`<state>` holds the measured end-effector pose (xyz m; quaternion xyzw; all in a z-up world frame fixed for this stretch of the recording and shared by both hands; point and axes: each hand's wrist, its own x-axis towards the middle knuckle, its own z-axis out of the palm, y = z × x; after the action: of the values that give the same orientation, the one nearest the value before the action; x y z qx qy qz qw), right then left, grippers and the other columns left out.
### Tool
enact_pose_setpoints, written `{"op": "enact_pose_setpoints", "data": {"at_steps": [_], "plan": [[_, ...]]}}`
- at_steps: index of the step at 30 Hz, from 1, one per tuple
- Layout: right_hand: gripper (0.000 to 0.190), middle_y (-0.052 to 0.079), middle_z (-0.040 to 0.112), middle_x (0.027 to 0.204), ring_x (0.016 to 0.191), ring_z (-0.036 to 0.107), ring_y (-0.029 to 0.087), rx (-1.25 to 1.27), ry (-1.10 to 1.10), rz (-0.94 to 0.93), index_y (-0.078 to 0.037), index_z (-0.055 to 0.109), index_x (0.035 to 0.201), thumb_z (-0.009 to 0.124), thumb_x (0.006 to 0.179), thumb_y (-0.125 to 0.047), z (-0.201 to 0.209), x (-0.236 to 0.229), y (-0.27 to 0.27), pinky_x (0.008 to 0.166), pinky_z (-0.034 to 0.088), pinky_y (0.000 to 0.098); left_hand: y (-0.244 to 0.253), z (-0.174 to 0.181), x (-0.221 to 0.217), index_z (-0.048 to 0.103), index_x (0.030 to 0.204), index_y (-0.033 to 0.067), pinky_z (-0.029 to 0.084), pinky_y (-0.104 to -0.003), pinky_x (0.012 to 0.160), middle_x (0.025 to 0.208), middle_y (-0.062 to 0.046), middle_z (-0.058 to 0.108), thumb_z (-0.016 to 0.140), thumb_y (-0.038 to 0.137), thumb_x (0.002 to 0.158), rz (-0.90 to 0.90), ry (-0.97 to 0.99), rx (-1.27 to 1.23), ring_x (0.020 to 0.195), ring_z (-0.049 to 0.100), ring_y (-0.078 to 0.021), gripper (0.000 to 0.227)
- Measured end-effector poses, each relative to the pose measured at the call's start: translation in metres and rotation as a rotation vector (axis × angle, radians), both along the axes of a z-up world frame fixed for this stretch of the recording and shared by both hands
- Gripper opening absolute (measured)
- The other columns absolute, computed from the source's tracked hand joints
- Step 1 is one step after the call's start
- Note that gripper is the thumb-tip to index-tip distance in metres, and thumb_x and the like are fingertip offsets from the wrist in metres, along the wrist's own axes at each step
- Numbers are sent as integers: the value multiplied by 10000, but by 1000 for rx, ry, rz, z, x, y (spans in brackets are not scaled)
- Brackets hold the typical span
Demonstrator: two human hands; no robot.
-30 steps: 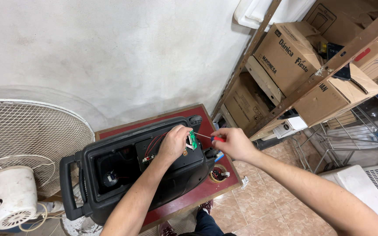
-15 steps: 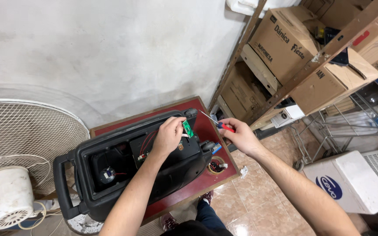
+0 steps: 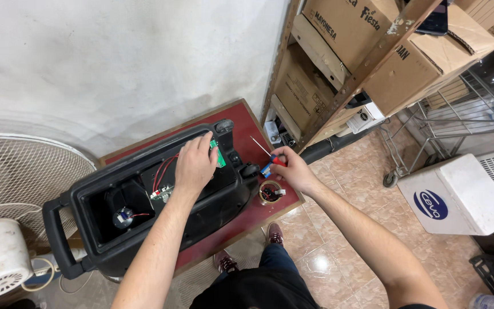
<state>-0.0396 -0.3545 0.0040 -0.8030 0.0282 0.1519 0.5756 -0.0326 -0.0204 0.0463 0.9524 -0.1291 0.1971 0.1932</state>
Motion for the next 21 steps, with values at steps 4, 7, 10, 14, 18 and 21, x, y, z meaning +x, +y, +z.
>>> {"op": "enact_pose_setpoints", "data": {"at_steps": [4, 7, 10, 14, 18, 21], "plan": [[416, 82, 852, 1049, 762, 835, 152, -193, -21, 86, -198, 729, 1376, 847, 979, -243, 8, 5, -14, 736, 658, 309, -17, -16, -6, 731, 1458, 102, 542, -476, 1088, 1396, -148, 731, 789, 266, 1045, 77, -187, 63, 1281, 726, -313, 448], [457, 84, 857, 1184, 1108, 824, 301, -365, -43, 181, -288, 714, 1430, 803, 984, -324, 8, 12, -37, 1019, 612, 431, -44, -16, -14, 753, 1414, 100, 488, -492, 1121, 1416, -122, 715, 777, 249, 1073, 82, -199, 22, 1358, 673, -303, 373], [433, 69, 855, 1039, 807, 834, 162, -280, -17, 167, -225, 744, 1387, 819, 961, -242, -4, 20, -58, 812, 663, 326, -78, -29, -19, 763, 1366, 117, 494, -476, 1106, 1386, -80, 706, 810, 242, 1039, 1, -306, -18, 1366, 660, -296, 353], [499, 130, 854, 1119, 770, 830, 211, -296, 4, 238, -125, 729, 1428, 815, 945, -217, -11, 31, -82, 830, 649, 379, -129, -36, -29, 800, 1247, 94, 594, -426, 1000, 1213, -74, 738, 774, 150, 1032, -117, -333, -90, 1220, 720, -287, 224], [521, 137, 853, 1082, 798, 846, 242, -359, 29, 354, -105, 712, 1442, 788, 939, -219, -25, 41, -97, 854, 648, 412, -168, -45, -53, 794, 1203, 87, 658, -376, 917, 1086, -70, 743, 713, 121, 1066, -200, -242, -172, 1102, 745, -269, 163], [517, 146, 853, 1076, 801, 844, 253, -404, 34, 461, -78, 722, 1433, 784, 936, -205, -37, 47, -102, 878, 636, 429, -184, -66, -65, 793, 1179, 83, 673, -356, 849, 1026, -72, 746, 720, 120, 1057, -163, -169, -177, 1046, 757, -256, 147]]}}
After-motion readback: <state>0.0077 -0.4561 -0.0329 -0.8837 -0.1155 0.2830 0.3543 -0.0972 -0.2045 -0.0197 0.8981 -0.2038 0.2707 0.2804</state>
